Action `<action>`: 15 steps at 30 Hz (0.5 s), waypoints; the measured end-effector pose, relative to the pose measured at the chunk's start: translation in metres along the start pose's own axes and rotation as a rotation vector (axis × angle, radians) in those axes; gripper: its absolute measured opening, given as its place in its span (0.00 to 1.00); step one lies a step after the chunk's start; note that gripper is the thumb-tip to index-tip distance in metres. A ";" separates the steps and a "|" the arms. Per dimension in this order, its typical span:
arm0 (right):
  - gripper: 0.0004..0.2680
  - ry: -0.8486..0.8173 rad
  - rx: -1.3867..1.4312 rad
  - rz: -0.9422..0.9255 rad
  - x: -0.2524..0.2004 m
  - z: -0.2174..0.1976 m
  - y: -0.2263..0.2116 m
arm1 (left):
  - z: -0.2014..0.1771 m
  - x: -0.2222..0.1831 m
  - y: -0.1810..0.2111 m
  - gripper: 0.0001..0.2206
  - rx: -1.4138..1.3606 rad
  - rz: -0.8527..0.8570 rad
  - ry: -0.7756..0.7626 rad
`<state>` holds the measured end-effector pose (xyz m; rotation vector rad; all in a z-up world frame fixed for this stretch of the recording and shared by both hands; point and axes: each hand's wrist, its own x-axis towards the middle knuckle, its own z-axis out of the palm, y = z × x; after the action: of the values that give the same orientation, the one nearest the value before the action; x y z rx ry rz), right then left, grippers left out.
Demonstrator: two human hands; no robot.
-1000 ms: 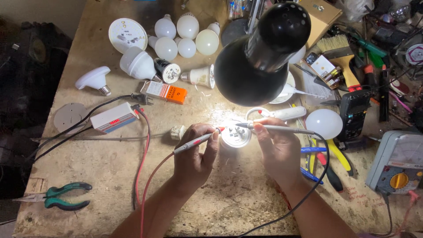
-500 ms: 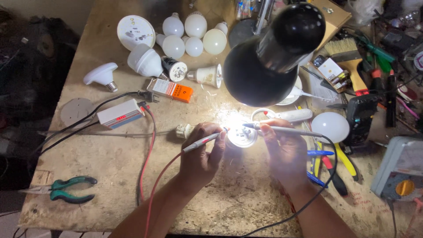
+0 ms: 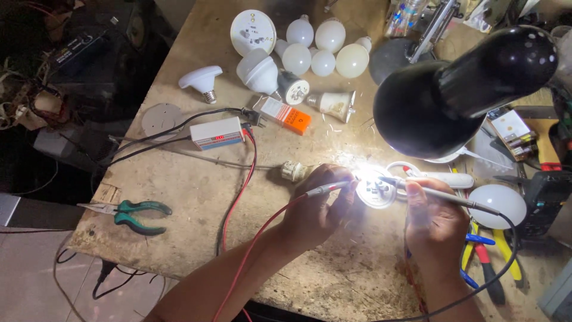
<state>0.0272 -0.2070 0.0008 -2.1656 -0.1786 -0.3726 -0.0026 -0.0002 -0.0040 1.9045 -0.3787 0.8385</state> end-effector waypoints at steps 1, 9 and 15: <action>0.07 0.003 0.003 -0.004 0.000 0.000 0.000 | 0.000 -0.001 -0.001 0.05 0.013 0.003 -0.001; 0.06 0.032 0.017 -0.052 0.002 0.003 -0.008 | -0.002 0.000 -0.001 0.07 0.017 -0.083 -0.030; 0.05 0.066 0.232 -0.008 0.005 0.001 -0.013 | -0.003 0.007 -0.003 0.02 -0.060 -0.021 -0.005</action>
<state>0.0286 -0.1984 0.0113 -1.9225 -0.1839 -0.4073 0.0023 0.0046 -0.0003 1.8520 -0.3820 0.7998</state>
